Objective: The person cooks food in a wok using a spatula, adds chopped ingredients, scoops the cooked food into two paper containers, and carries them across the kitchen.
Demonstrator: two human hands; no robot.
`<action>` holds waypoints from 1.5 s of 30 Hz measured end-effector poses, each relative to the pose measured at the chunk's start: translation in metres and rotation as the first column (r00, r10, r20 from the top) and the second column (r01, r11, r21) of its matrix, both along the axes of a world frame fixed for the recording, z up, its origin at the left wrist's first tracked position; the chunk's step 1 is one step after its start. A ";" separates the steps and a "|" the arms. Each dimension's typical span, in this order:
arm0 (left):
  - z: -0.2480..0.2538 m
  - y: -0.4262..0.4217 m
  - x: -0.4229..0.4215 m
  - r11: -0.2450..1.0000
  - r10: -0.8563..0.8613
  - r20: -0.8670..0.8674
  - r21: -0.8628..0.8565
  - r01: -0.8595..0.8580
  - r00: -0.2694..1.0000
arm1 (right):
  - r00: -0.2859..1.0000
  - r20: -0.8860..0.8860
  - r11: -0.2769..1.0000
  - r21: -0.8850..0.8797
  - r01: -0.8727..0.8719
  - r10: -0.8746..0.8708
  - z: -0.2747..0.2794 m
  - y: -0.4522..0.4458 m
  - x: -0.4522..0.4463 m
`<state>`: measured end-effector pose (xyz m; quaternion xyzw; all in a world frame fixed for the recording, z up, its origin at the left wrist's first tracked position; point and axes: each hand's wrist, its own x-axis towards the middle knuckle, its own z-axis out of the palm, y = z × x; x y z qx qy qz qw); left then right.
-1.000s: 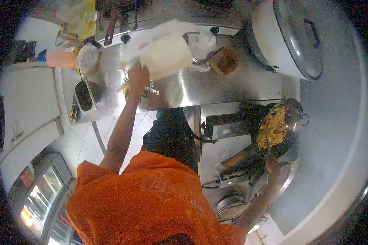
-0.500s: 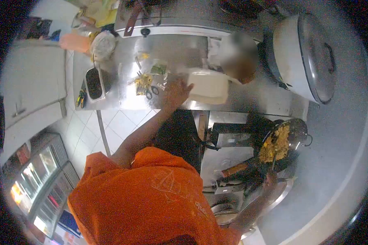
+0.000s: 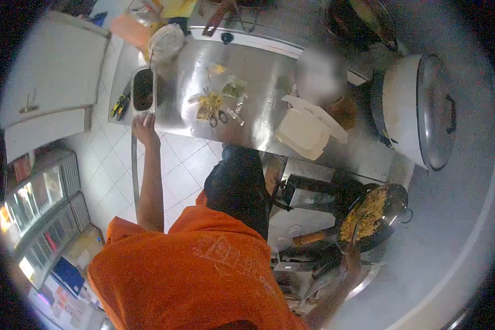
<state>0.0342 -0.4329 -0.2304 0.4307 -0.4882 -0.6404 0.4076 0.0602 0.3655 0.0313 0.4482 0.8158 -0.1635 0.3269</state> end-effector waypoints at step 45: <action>0.053 -0.174 -0.069 0.387 0.198 0.700 -0.699 0.602 0.686 | 0.639 -0.071 0.615 0.371 -0.696 0.766 -0.008 0.112 0.008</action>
